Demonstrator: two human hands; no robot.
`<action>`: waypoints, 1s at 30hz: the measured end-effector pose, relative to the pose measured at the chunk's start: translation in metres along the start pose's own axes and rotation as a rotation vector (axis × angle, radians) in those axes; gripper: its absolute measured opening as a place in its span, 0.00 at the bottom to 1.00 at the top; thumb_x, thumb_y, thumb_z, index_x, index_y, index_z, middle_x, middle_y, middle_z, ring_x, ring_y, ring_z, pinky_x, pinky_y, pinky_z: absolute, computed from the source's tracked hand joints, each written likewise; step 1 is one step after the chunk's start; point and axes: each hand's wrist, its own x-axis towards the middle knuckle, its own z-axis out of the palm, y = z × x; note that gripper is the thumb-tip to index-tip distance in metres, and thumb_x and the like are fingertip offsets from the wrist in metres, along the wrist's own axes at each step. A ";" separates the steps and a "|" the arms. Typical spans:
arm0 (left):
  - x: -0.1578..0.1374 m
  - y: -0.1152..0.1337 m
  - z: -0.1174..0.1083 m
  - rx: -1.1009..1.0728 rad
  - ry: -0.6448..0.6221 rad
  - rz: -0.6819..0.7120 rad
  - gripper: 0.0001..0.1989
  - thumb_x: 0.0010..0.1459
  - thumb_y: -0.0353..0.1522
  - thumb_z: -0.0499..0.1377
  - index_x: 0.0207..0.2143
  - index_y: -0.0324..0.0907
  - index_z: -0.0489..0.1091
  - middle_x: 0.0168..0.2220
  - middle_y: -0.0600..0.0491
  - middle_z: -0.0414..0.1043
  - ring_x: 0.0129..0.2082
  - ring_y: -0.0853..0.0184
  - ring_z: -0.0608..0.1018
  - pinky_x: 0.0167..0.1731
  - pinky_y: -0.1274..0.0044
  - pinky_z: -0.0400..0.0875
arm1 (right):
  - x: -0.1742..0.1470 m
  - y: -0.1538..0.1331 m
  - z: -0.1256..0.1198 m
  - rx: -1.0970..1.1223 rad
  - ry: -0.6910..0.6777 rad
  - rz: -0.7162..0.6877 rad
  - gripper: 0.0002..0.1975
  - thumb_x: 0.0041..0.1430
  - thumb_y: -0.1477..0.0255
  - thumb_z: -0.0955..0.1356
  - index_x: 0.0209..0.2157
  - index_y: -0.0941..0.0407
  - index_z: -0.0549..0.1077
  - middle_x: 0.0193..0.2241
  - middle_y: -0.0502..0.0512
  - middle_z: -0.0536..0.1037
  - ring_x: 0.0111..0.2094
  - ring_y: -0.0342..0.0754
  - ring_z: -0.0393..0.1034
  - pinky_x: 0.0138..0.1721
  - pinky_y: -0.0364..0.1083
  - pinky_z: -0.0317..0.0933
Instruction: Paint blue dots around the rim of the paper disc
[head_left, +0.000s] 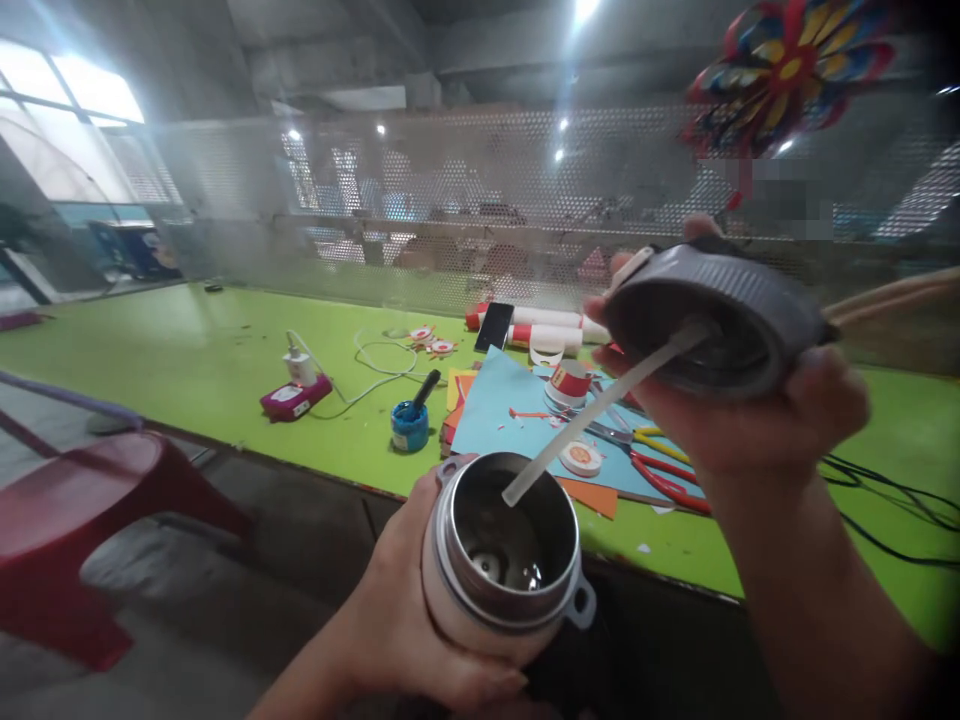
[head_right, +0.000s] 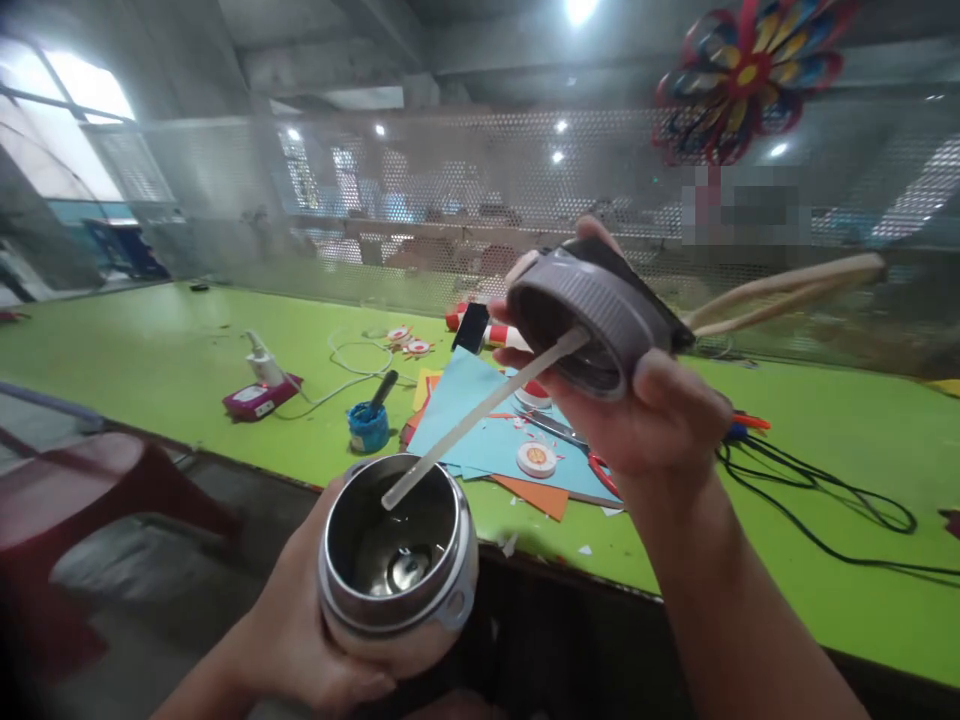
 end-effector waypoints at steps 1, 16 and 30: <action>-0.002 0.000 -0.001 0.005 0.011 -0.001 0.51 0.33 0.43 0.76 0.60 0.52 0.59 0.55 0.48 0.70 0.54 0.46 0.75 0.55 0.61 0.70 | -0.003 0.002 0.002 -0.002 0.019 0.001 0.35 0.49 0.51 0.70 0.59 0.42 0.68 0.63 0.51 0.68 0.66 0.63 0.57 0.60 0.64 0.61; -0.032 0.025 -0.034 0.187 0.176 -0.097 0.42 0.37 0.42 0.73 0.57 0.53 0.64 0.40 0.51 0.80 0.36 0.48 0.83 0.34 0.64 0.83 | -0.021 0.033 0.000 0.234 0.328 0.174 0.16 0.64 0.55 0.63 0.46 0.45 0.77 0.52 0.51 0.79 0.61 0.60 0.66 0.59 0.66 0.62; -0.033 0.023 -0.145 0.810 0.550 -0.247 0.39 0.39 0.58 0.66 0.52 0.53 0.66 0.45 0.56 0.77 0.45 0.47 0.78 0.46 0.57 0.73 | -0.034 0.091 -0.003 0.466 0.505 0.594 0.18 0.56 0.69 0.74 0.48 0.43 0.72 0.45 0.45 0.84 0.45 0.56 0.80 0.53 0.61 0.70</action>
